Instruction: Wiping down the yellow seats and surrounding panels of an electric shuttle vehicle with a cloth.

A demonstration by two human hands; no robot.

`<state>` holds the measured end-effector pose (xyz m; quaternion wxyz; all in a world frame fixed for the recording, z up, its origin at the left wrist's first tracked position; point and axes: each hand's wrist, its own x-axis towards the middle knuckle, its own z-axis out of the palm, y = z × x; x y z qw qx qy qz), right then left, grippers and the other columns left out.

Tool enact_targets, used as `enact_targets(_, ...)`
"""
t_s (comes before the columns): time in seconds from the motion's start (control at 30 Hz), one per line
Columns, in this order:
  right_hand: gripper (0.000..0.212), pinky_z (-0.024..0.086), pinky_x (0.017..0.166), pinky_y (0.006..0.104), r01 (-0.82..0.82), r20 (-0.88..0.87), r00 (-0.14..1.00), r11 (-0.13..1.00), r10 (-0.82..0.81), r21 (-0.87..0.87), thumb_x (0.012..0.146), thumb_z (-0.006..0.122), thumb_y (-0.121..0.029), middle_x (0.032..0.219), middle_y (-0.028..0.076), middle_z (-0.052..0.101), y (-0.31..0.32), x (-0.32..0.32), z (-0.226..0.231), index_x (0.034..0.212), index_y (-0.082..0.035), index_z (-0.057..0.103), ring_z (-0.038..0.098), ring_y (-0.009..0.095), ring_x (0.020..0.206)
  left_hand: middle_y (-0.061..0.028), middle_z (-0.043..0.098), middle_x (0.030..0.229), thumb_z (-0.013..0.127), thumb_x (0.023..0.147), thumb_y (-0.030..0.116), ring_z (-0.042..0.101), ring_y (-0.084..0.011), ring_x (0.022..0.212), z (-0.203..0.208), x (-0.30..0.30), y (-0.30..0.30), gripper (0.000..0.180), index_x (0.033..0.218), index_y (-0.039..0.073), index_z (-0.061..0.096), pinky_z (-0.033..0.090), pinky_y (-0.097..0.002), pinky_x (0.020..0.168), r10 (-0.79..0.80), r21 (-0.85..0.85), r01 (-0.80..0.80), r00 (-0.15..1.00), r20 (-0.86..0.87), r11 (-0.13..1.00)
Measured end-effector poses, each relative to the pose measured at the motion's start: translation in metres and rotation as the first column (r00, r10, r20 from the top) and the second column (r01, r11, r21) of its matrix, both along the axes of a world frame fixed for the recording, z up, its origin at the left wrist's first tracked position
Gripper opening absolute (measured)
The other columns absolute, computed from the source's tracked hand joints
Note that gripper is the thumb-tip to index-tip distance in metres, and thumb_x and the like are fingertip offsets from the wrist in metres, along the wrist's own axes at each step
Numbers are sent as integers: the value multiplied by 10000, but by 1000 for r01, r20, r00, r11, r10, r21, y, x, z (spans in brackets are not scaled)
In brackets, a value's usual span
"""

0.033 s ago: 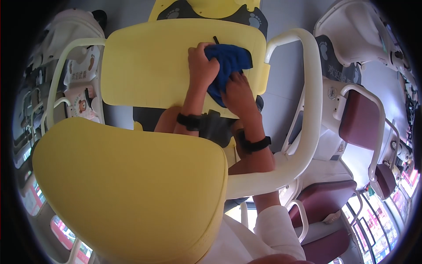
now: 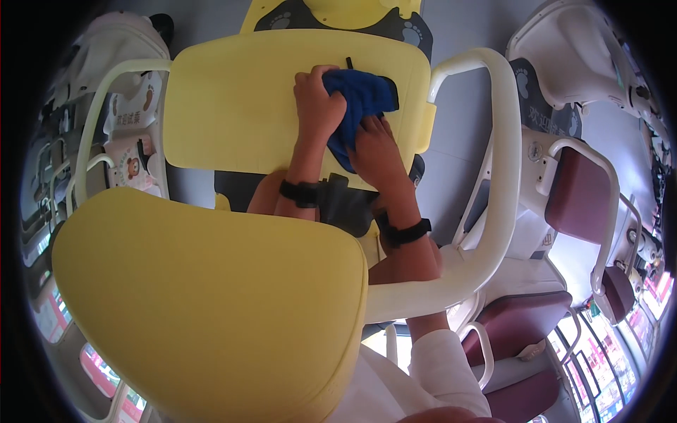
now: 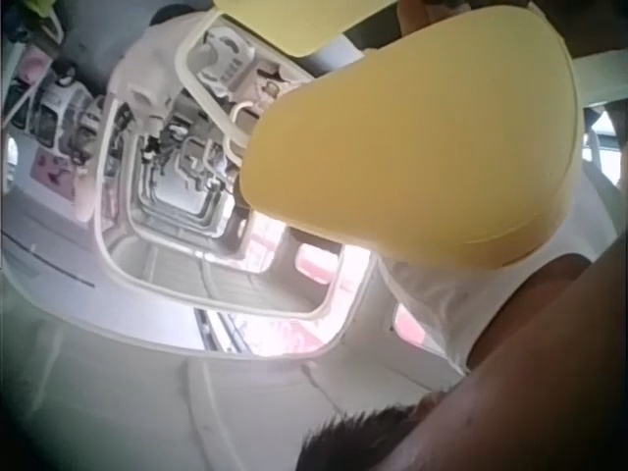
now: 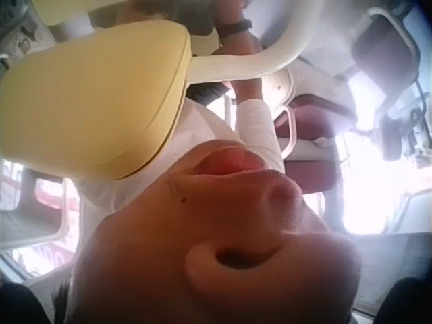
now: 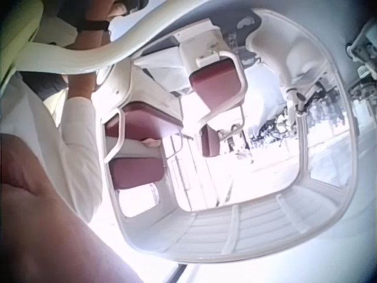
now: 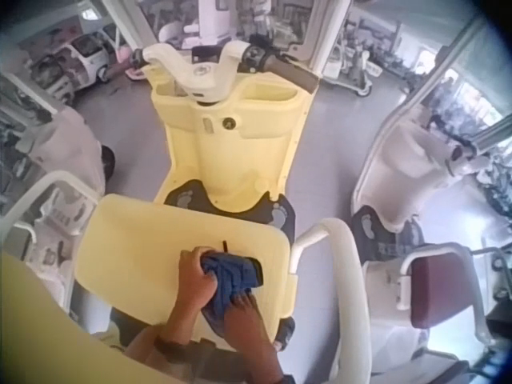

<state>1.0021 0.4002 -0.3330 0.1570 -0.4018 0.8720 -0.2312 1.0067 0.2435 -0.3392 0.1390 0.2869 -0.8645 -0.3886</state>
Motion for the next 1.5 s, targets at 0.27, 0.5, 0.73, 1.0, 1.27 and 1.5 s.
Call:
enact_targets(0.27,788,271,1106,632,402,-71,915,912,-397,78,727,733,-419,1476,193,388,-5,-66,13,1360,-20,485,374,397,1372,-184,556,1256,600,859,108,524,-382,1151,4,-8,2,447,1305,79,585,417,-481,1018,-369,-230,326,912,-178,917)
enact_targets(0.5,712,269,1152,530,265,-111,957,963,-268,-45,804,662,-221,1532,290,290,-49,-38,3,1442,-21,414,282,436,1428,-278,272,1545,525,904,250,332,-416,1407,-1,7,-58,751,1523,-23,199,227,-542,1163,-129,-300,193,967,220,934)
enact_targets(0.73,691,262,1157,535,76,-139,987,997,-78,-17,802,637,-236,1518,279,322,-99,-14,-1,1420,3,440,298,415,1429,-342,242,1533,568,838,199,279,-480,1417,-28,21,-110,816,1504,-79,187,207,-575,1159,-11,-405,52,995,103,913)
enact_targets(1.0,754,273,1139,550,427,-373,839,904,-397,0,795,608,-290,1471,376,323,-75,-59,-25,1396,114,397,315,463,1400,-237,291,1559,599,833,303,277,-385,1453,-22,-1,-71,819,1528,44,251,86,-626,1171,-286,-335,276,958,21,901)
enact_targets(1.27,668,318,1133,517,88,-315,940,986,-129,-142,871,579,-300,1478,334,339,-143,28,-19,1434,17,406,338,475,1385,-265,157,1594,602,842,261,154,-422,1481,-36,27,-161,900,1530,-53,112,120,-651,1153,278,-411,-172,936,214,895)
enact_targets(1.5,833,231,1180,515,425,-316,866,903,-388,57,805,640,-317,1434,440,313,-113,-57,-18,1374,212,340,305,499,1391,-309,371,1475,549,867,120,322,-483,1381,-14,4,-96,624,1451,-15,376,258,-512,1160,-485,-129,469,861,-154,874)
